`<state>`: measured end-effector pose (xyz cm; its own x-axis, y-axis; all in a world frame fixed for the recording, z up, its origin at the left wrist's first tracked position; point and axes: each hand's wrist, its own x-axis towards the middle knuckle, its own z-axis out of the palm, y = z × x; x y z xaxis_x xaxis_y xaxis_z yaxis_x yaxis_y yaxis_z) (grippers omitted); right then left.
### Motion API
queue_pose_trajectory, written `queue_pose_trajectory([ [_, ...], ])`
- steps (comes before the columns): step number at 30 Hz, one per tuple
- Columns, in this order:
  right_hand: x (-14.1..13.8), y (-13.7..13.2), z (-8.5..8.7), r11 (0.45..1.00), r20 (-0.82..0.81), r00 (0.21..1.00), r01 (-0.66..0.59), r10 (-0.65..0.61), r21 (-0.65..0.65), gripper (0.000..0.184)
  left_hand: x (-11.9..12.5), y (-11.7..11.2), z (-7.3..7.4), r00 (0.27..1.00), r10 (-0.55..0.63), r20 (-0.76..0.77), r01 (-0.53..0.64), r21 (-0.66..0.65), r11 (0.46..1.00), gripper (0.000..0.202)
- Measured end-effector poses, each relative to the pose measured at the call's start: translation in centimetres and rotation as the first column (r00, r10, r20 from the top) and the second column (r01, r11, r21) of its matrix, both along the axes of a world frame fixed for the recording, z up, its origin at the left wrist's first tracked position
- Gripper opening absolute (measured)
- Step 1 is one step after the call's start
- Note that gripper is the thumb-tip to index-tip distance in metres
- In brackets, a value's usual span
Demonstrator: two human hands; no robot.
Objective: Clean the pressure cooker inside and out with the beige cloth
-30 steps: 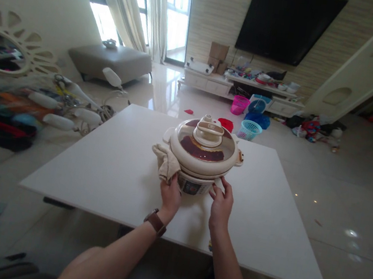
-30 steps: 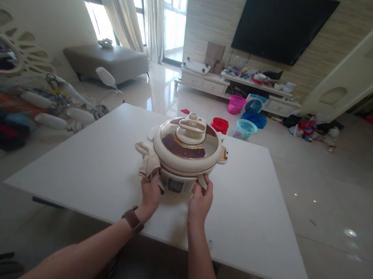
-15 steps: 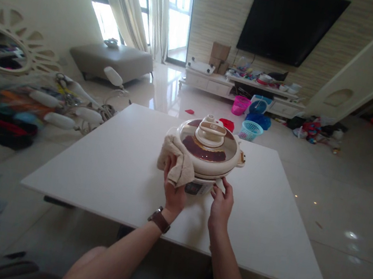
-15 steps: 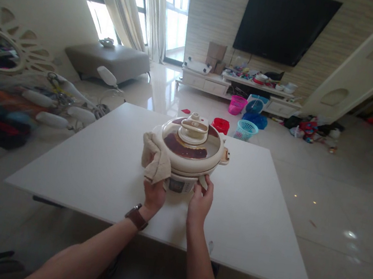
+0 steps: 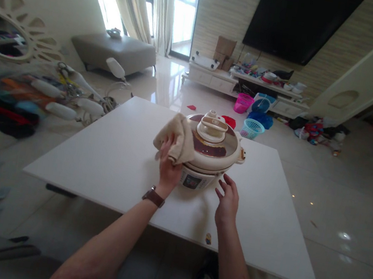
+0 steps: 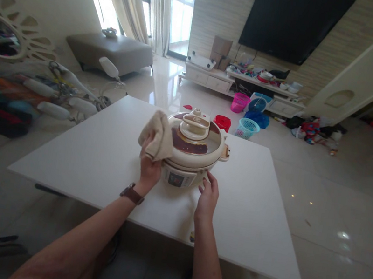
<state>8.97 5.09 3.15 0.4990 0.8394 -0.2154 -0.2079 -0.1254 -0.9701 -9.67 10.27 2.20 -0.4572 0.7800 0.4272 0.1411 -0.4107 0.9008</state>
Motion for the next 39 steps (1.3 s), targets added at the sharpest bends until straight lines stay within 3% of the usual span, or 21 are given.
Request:
queue_pose_trajectory([
  [4,-0.7,0.1,-0.1,0.999,-0.035,0.999,-0.022,0.023,0.029,0.054,-0.4,1.8,-2.1,0.964,0.079,0.255,-0.048,-0.126,0.991,0.045],
  [10,-1.2,0.4,-0.3,0.998,0.009,1.0,-0.003,0.002,0.056,0.056,-0.2,1.6,-4.1,0.946,0.119,0.302,-0.056,-0.21,0.976,0.046],
  [14,-0.8,0.4,-0.5,0.998,0.035,0.999,-0.02,0.018,0.055,0.056,1.2,-0.1,-4.2,0.942,0.131,0.31,-0.059,-0.234,0.971,0.044],
  [21,-0.8,0.3,-1.0,0.997,0.082,0.997,-0.011,0.005,0.073,0.054,5.6,-5.1,-5.3,0.926,0.138,0.351,-0.031,-0.293,0.956,0.049],
  [24,-1.0,0.3,-1.0,0.997,0.106,0.994,-0.002,-0.006,0.075,0.054,6.3,-5.9,-5.3,0.92,0.134,0.367,-0.007,-0.327,0.945,0.048],
  [31,-1.2,0.0,-0.9,0.997,0.1,0.995,-0.024,0.017,0.069,0.059,3.3,-2.5,-3.3,0.887,0.16,0.433,-0.034,-0.284,0.958,0.044],
  [39,-0.8,-0.1,-1.0,0.995,0.085,0.994,-0.073,0.067,0.062,0.062,-2.5,3.2,-3.9,0.86,0.024,0.509,0.108,-0.228,0.968,0.036],
])
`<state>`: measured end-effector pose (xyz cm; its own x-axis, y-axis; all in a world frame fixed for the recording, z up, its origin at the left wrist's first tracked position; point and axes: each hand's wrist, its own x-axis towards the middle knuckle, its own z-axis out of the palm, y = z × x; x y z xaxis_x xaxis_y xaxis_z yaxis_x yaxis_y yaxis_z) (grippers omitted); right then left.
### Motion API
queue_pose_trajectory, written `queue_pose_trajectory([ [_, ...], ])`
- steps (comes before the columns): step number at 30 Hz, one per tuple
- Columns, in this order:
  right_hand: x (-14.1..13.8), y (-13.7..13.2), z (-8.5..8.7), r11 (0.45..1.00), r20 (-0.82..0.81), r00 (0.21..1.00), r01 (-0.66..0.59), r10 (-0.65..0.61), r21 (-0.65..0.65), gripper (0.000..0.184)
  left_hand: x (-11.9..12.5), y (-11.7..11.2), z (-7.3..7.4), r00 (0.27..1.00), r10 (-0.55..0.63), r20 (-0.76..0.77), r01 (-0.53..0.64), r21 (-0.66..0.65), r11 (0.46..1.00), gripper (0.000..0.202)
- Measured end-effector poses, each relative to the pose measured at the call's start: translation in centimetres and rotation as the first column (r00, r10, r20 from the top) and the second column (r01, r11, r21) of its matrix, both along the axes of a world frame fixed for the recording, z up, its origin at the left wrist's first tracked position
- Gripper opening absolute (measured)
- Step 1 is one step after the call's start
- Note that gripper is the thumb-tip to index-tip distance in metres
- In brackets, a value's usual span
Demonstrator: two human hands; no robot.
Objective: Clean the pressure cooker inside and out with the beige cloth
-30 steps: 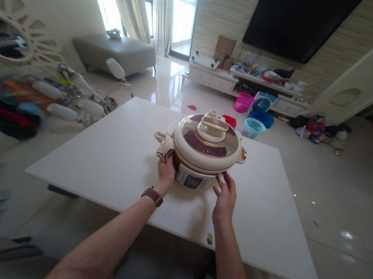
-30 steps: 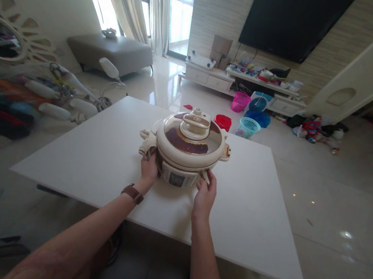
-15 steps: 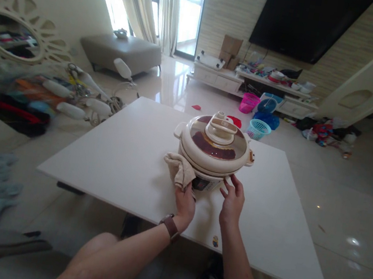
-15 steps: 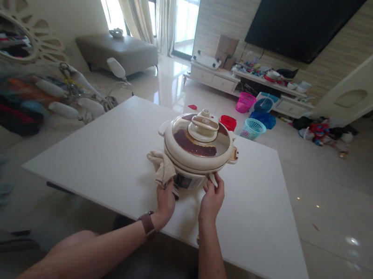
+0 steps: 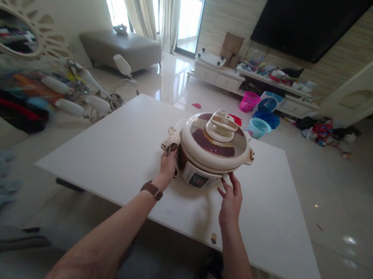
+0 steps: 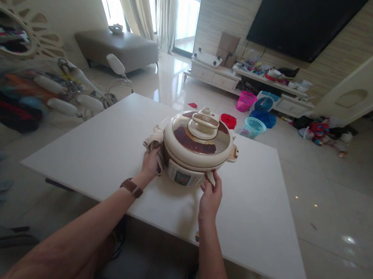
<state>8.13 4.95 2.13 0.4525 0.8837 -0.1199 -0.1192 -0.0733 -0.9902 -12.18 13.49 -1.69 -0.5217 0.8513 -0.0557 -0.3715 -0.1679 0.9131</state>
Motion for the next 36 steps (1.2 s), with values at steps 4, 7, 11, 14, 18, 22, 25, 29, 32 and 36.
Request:
queue_pose_trajectory([
  [4,-0.2,0.2,0.1,1.0,-0.009,1.0,0.004,-0.004,0.001,0.061,0.8,-0.6,0.1,0.999,0.028,-0.045,-0.028,-0.001,1.0,0.039],
  [7,-0.3,0.2,0.2,1.0,-0.024,1.0,0.013,-0.013,0.002,0.06,3.4,-2.9,0.5,0.987,0.106,-0.12,-0.104,0.022,0.994,0.044],
  [11,-0.3,0.3,0.2,1.0,-0.023,0.999,0.03,-0.03,0.007,0.059,6.8,-5.9,1.1,0.981,0.149,-0.126,-0.151,-0.007,0.989,0.047],
  [14,-0.4,0.2,0.0,0.999,0.001,0.999,0.039,-0.039,0.012,0.06,7.1,-6.1,1.2,0.984,0.15,-0.099,-0.154,-0.033,0.988,0.046],
  [18,-0.5,0.2,0.0,0.999,-0.001,0.999,0.036,-0.036,0.007,0.062,4.4,-3.2,0.7,0.992,0.118,-0.041,-0.119,-0.024,0.993,0.044],
  [22,-0.5,0.1,0.0,1.0,-0.011,0.999,0.03,-0.03,0.001,0.064,1.1,-0.3,0.4,0.968,-0.023,0.249,0.063,-0.153,0.986,0.043],
  [25,-0.4,0.1,0.0,1.0,-0.015,1.0,0.025,-0.025,0.0,0.064,-0.5,0.7,1.0,0.944,0.009,0.33,0.025,-0.1,0.995,0.043],
  [29,-0.2,0.2,-0.1,1.0,-0.018,0.999,0.03,-0.03,0.007,0.06,-0.8,0.1,2.9,0.974,0.212,-0.076,-0.201,0.132,0.971,0.042],
  [32,-0.1,0.2,0.0,1.0,-0.029,0.999,0.022,-0.022,0.004,0.061,0.6,-1.8,4.8,0.804,0.164,-0.572,0.042,0.33,0.943,0.042],
  [36,0.0,0.1,0.1,1.0,-0.054,0.998,0.016,-0.016,0.0,0.064,3.3,-5.3,7.1,0.389,0.196,-0.9,0.313,0.33,0.891,0.049],
])
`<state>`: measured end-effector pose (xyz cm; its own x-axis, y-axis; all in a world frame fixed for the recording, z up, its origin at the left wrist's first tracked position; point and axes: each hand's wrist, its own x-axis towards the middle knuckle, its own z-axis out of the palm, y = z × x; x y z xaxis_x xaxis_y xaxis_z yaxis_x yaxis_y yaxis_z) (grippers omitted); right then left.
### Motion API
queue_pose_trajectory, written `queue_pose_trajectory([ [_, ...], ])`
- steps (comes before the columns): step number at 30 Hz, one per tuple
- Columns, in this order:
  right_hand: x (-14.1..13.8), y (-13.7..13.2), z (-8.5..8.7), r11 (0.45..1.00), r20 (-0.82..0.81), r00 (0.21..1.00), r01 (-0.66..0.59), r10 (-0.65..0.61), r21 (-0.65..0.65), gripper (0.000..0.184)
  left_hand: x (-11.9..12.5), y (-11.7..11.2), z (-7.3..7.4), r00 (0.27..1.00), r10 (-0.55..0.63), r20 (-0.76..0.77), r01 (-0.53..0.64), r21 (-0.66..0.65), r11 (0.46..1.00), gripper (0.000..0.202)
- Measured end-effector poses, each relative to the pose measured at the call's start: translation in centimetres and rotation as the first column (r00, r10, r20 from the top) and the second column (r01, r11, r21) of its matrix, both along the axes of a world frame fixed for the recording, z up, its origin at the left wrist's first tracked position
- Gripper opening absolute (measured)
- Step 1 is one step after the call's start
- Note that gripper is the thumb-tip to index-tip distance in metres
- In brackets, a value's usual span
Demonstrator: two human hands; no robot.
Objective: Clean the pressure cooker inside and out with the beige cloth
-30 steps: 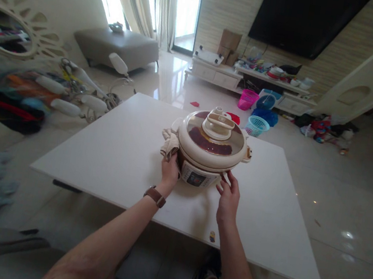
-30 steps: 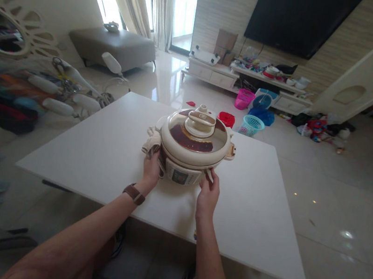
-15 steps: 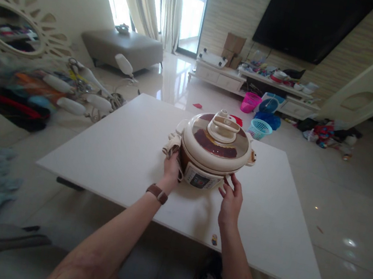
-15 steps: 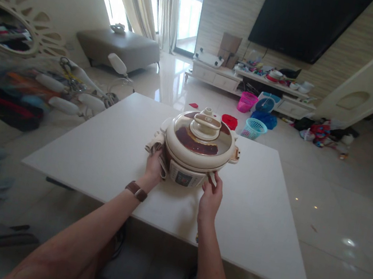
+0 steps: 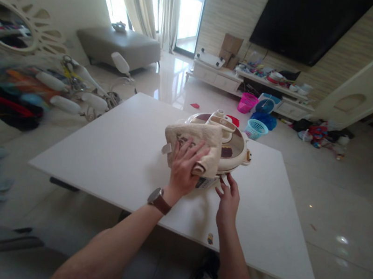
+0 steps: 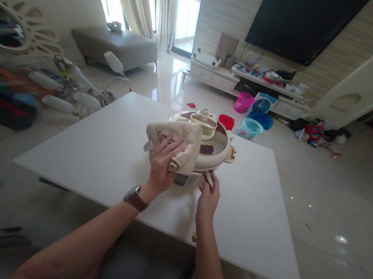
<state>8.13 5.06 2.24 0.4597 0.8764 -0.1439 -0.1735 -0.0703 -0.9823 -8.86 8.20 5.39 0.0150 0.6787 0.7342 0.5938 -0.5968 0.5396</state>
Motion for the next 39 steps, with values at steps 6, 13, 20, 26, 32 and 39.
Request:
queue_pose_trajectory([
  [6,0.1,-0.2,0.1,1.0,-0.001,1.0,-0.014,0.014,-0.001,0.064,0.6,-0.4,0.0,0.987,0.012,-0.161,-0.008,0.023,1.0,0.052],
  [13,0.2,-0.2,0.0,0.999,-0.017,0.999,-0.048,0.047,-0.023,0.068,-1.1,3.8,-0.9,0.924,0.179,0.337,-0.177,-0.037,0.983,0.046],
  [20,0.8,-0.2,0.1,0.998,-0.046,0.998,-0.05,0.049,-0.026,0.061,1.9,0.9,2.8,0.992,0.076,-0.101,-0.087,-0.104,0.991,0.045],
  [26,2.5,0.4,0.0,0.998,-0.108,0.993,0.054,-0.058,-0.039,0.047,1.9,-0.7,1.9,0.964,-0.025,-0.266,0.008,-0.062,0.998,0.05],
  [32,2.4,0.7,0.2,0.994,-0.18,0.98,0.079,-0.09,-0.072,0.042,-1.0,1.4,-2.6,0.987,0.127,0.097,-0.127,-0.007,0.992,0.051],
  [39,1.5,0.9,0.9,0.996,-0.184,0.98,0.066,-0.075,-0.058,0.04,-1.0,-0.2,-4.8,0.988,0.084,0.132,-0.087,0.02,0.996,0.057],
])
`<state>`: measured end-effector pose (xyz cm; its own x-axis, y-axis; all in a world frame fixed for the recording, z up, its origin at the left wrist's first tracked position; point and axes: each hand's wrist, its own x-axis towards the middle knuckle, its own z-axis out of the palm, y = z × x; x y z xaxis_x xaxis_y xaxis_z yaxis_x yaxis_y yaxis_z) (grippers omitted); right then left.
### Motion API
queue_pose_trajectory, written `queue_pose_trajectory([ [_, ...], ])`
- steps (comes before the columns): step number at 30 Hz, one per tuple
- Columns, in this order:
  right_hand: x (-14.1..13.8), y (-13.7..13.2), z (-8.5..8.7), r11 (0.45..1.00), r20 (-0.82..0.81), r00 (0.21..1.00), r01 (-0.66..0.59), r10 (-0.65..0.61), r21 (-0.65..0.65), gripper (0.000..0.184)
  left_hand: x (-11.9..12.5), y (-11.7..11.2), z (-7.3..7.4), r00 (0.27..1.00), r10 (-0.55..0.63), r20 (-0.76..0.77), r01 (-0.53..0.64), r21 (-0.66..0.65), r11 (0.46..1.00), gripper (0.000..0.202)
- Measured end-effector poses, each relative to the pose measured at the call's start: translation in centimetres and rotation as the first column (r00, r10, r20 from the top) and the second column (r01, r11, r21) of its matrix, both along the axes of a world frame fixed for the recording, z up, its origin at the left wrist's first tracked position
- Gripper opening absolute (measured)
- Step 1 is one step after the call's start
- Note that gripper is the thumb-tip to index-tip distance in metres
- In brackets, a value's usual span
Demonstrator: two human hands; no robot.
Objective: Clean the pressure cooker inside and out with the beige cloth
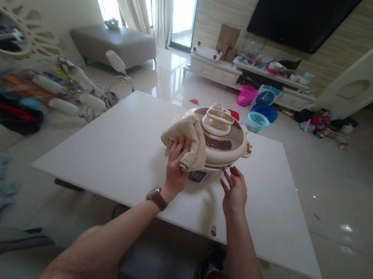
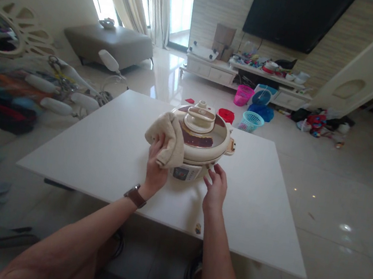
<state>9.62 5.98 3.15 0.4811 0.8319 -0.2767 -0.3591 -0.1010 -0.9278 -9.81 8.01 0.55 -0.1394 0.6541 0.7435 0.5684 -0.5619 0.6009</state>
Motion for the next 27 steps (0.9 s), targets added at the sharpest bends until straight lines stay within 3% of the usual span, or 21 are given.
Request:
queue_pose_trajectory([
  [2,0.2,0.1,0.4,0.999,-0.01,1.0,0.028,-0.028,0.017,0.039,0.5,-1.3,0.3,0.979,-0.077,-0.189,0.077,-0.008,0.997,0.054],
  [5,1.1,0.1,0.8,0.994,-0.003,0.995,0.101,-0.101,0.045,0.037,1.2,-2.6,0.8,0.88,-0.196,-0.432,0.17,-0.098,0.98,0.052],
  [7,1.8,0.1,0.9,0.988,0.002,0.989,0.148,-0.148,0.04,0.036,1.5,-2.9,0.7,0.839,-0.225,-0.496,0.171,-0.153,0.973,0.053],
  [10,2.6,-0.1,0.8,0.986,-0.052,0.985,0.166,-0.167,-0.023,0.035,1.1,-2.6,-0.1,0.847,-0.224,-0.481,0.16,-0.171,0.972,0.051],
  [13,2.6,-0.2,0.9,0.988,-0.124,0.982,0.137,-0.145,-0.071,0.035,0.6,-2.0,-1.1,0.928,-0.168,-0.333,0.13,-0.133,0.983,0.047],
  [15,2.4,-0.2,1.1,0.987,-0.142,0.979,0.136,-0.147,-0.082,0.035,0.5,-1.6,-1.6,0.989,-0.09,-0.119,0.076,-0.118,0.99,0.05],
  [17,2.2,-0.1,1.3,0.987,-0.151,0.977,0.14,-0.151,-0.079,0.036,0.8,-1.0,-1.9,0.987,-0.006,0.158,0.03,-0.149,0.988,0.054],
  [19,1.9,0.0,1.4,0.989,-0.162,0.977,0.132,-0.142,-0.071,0.036,1.1,-0.3,-2.1,0.915,0.075,0.396,0.018,-0.226,0.974,0.056],
  [21,1.7,0.1,1.4,0.992,-0.163,0.979,0.113,-0.121,-0.059,0.036,1.2,0.6,-2.2,0.831,0.153,0.536,0.026,-0.311,0.95,0.052],
  [27,1.6,0.1,1.2,0.995,-0.167,0.983,0.072,-0.083,-0.071,0.037,-0.7,3.8,-3.1,0.629,0.29,0.721,0.14,-0.472,0.87,0.043],
])
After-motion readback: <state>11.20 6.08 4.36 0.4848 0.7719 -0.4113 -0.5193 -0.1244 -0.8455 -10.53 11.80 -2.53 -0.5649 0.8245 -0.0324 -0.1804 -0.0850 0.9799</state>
